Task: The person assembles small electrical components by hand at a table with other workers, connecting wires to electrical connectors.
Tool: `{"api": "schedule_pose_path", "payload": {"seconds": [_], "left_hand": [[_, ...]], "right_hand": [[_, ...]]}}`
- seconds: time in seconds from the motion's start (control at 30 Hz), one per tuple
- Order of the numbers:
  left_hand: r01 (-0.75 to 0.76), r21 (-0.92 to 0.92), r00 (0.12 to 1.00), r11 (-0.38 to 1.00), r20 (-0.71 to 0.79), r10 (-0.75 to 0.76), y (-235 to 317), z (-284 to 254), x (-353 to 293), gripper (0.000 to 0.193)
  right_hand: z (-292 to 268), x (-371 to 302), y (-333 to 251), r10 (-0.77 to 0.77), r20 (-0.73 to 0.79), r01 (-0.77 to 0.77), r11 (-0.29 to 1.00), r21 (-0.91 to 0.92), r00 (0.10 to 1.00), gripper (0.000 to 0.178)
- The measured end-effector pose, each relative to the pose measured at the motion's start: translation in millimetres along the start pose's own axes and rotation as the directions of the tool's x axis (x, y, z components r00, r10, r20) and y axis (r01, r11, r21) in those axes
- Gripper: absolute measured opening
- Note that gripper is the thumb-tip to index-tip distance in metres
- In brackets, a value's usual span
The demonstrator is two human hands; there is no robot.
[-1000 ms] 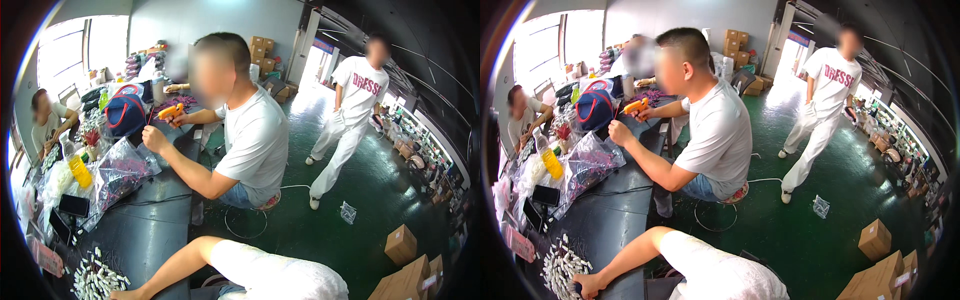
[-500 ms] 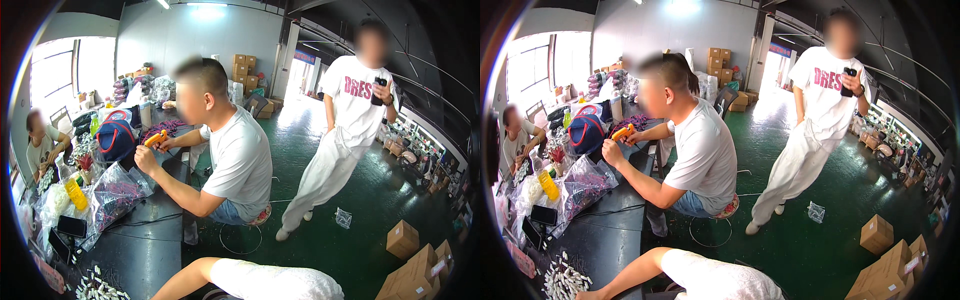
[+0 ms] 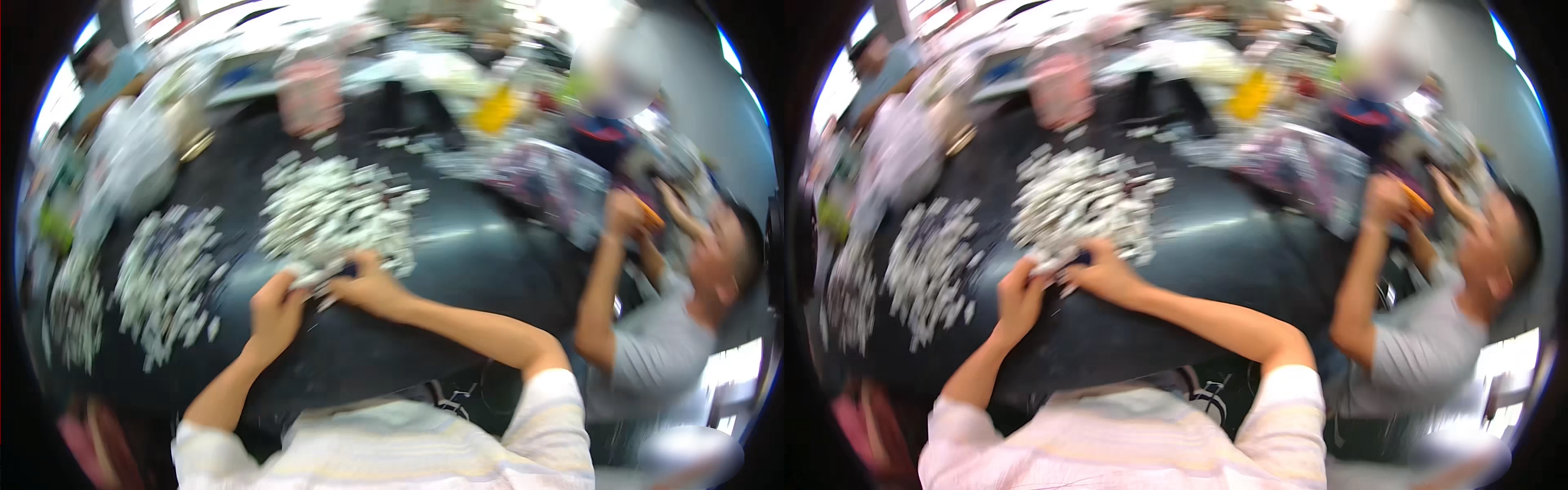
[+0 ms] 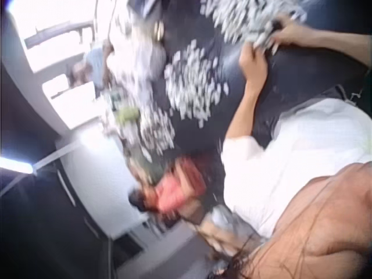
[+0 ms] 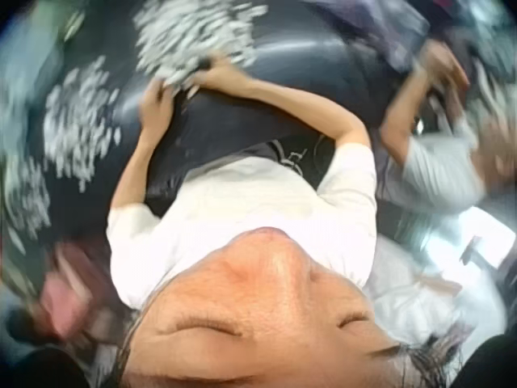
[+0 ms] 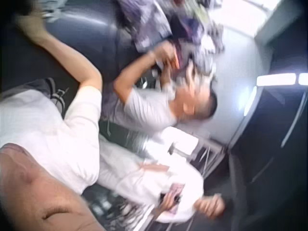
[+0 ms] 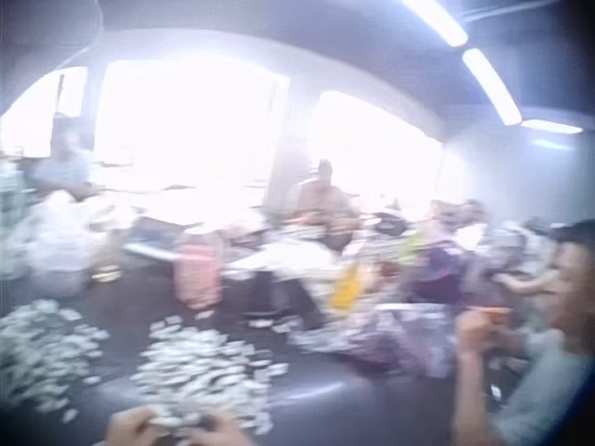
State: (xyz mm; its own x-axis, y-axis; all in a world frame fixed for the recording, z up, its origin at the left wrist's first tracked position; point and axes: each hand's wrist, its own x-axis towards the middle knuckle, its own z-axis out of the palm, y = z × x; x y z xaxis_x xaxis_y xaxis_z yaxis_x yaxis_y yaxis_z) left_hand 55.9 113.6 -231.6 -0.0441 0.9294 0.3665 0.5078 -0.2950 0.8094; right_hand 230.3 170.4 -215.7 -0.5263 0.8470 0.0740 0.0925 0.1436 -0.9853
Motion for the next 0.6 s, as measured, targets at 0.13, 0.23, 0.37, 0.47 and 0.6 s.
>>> {"api": "schedule_pose_path", "payload": {"seconds": [0.13, 0.23, 0.37, 0.47, 0.6], "left_hand": [[0.059, -0.265, 0.994, 0.963, 0.104, -0.033, 0.4, -6.7, -1.9, 0.009], [0.103, -0.288, 0.988, 0.952, 0.143, -0.063, 0.5, -15.7, 0.0, 0.011], [0.279, -0.343, 0.947, 0.897, 0.25, -0.199, -0.1, -24.5, 4.2, 0.017], [0.254, -0.348, 0.955, 0.903, 0.238, -0.177, -3.5, -26.7, 3.5, 0.012], [0.27, -0.348, 0.947, 0.898, 0.263, -0.183, 6.0, -27.3, 6.7, 0.011]], "right_hand": [[0.5, -6.2, 0.5, 0.242, 0.062, -0.249, 0.909, 0.334, 0.968, 0.009], [6.4, -3.9, 1.4, 0.257, 0.04, -0.252, 0.887, 0.387, 0.966, 0.008], [5.8, -4.3, 2.3, 0.29, 0.05, -0.29, 0.9, 0.325, 0.956, 0.006], [7.5, -1.8, -6.5, 0.325, 0.041, -0.322, 0.898, 0.301, 0.945, 0.006], [4.7, -3.9, -2.0, 0.305, 0.021, -0.301, 0.924, 0.235, 0.952, 0.004]]}}
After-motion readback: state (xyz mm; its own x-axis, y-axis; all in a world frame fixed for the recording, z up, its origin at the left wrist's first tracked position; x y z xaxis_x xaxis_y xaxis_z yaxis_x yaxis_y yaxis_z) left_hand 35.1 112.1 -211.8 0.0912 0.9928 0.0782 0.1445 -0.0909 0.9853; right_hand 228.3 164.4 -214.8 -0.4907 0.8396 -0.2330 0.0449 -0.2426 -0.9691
